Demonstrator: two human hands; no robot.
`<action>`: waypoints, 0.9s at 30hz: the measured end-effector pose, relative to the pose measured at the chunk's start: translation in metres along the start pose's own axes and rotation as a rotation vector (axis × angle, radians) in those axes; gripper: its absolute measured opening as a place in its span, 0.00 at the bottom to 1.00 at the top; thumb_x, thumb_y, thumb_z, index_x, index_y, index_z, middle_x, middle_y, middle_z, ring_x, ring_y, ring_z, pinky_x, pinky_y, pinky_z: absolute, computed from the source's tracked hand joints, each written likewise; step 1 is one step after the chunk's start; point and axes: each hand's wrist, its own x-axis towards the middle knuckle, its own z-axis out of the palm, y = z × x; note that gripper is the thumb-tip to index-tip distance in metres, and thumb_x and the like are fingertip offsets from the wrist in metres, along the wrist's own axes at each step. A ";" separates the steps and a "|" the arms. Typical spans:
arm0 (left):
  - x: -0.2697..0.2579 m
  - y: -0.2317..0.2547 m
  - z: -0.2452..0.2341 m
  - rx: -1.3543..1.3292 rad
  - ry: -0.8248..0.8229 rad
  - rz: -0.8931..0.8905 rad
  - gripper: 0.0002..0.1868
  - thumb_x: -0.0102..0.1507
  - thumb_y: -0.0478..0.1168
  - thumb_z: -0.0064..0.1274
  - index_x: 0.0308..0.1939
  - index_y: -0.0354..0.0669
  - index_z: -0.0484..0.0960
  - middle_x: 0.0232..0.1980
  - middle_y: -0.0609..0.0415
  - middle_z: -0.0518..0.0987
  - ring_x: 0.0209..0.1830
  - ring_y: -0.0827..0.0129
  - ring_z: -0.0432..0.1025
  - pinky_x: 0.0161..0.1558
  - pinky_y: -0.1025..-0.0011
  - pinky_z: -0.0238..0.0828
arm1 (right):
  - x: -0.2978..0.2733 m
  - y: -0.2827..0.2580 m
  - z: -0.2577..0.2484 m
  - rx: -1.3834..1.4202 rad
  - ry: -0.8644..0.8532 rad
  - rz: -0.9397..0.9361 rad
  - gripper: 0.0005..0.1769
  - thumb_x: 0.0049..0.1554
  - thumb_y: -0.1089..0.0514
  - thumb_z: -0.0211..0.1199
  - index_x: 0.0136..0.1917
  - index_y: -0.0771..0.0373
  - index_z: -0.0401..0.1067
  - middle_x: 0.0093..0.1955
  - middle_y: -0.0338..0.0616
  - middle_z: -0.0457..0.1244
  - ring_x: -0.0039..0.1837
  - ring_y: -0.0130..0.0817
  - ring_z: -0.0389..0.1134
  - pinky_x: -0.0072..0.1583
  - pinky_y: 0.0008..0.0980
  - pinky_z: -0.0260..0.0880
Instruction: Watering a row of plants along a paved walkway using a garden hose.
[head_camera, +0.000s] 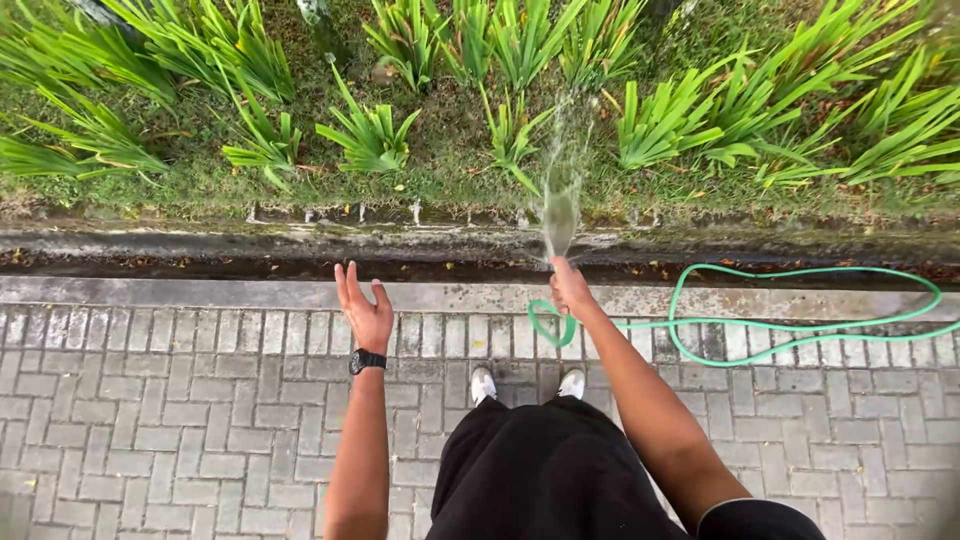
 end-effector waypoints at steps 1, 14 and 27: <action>-0.002 0.008 0.005 -0.005 0.004 0.001 0.28 0.70 0.35 0.49 0.74 0.33 0.64 0.79 0.25 0.55 0.78 0.31 0.54 0.71 0.47 0.55 | 0.001 0.001 -0.008 -0.002 0.003 -0.006 0.36 0.56 0.28 0.50 0.23 0.57 0.53 0.19 0.38 0.47 0.20 0.34 0.47 0.25 0.39 0.47; -0.021 0.082 0.069 -0.068 -0.036 0.045 0.27 0.69 0.36 0.50 0.71 0.31 0.67 0.78 0.26 0.58 0.77 0.33 0.55 0.72 0.47 0.57 | 0.017 0.050 -0.087 -0.028 0.094 0.009 0.34 0.56 0.28 0.51 0.29 0.59 0.59 0.22 0.39 0.50 0.21 0.33 0.49 0.26 0.39 0.49; -0.049 0.112 0.092 -0.028 -0.069 0.087 0.28 0.69 0.39 0.49 0.72 0.33 0.65 0.78 0.26 0.57 0.76 0.34 0.56 0.72 0.46 0.55 | -0.009 0.060 -0.128 0.117 -0.145 0.048 0.30 0.57 0.32 0.51 0.27 0.56 0.53 0.22 0.35 0.43 0.22 0.28 0.42 0.26 0.34 0.40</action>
